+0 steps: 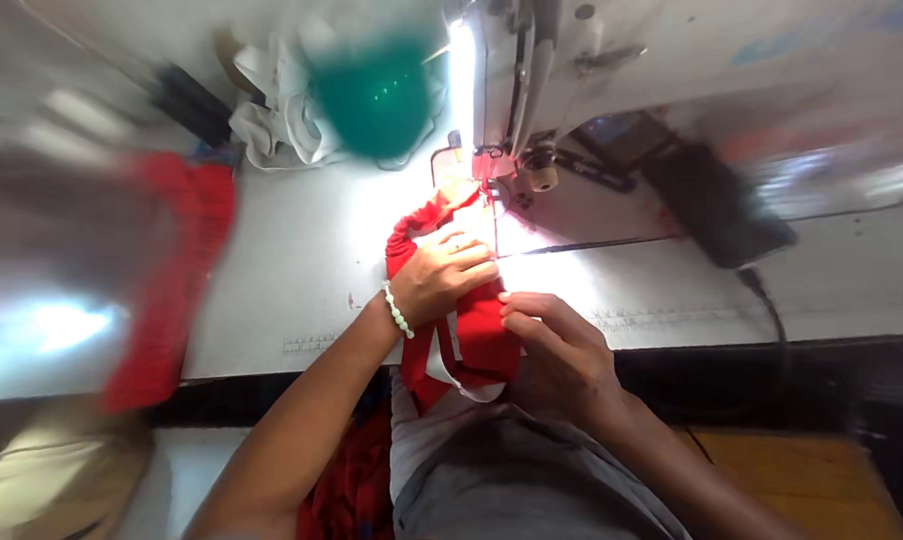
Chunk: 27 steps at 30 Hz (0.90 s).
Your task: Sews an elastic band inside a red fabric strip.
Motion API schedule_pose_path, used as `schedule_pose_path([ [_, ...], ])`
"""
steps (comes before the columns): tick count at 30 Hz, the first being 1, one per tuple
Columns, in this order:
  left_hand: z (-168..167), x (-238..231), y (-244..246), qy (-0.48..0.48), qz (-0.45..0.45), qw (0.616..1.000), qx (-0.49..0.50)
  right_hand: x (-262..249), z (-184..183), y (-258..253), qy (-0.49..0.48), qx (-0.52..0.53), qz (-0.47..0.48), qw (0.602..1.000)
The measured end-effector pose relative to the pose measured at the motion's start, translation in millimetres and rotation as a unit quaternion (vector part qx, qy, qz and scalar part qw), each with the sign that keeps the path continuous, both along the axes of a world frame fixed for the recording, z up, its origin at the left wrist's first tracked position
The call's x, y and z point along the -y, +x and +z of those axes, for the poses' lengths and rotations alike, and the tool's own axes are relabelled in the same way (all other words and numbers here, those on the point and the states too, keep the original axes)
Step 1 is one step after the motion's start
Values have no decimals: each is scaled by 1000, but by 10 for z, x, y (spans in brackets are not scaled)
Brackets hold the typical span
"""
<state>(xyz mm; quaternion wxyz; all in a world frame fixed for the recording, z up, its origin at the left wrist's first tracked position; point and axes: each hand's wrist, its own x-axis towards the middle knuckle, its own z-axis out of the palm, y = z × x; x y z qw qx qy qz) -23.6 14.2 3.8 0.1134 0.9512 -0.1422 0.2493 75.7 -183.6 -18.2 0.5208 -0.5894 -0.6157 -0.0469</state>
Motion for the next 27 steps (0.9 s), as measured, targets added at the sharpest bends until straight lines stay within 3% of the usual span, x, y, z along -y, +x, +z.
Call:
schedule_pose_path([
  [5, -35, 12, 82, -19, 1, 997, 80, -49, 21, 38, 22, 16, -7, 1000],
  [11, -88, 5, 58, -35, -7, 998, 59, -6, -38, 27, 16, 49, 11, 999],
  [19, -86, 96, 29, 43, 16, 994, 100, 67, -98, 1, 12, 25, -19, 999],
  [27, -112, 134, 4, -24, 11, 998, 50, 44, -61, 108, -7, 36, -32, 999],
])
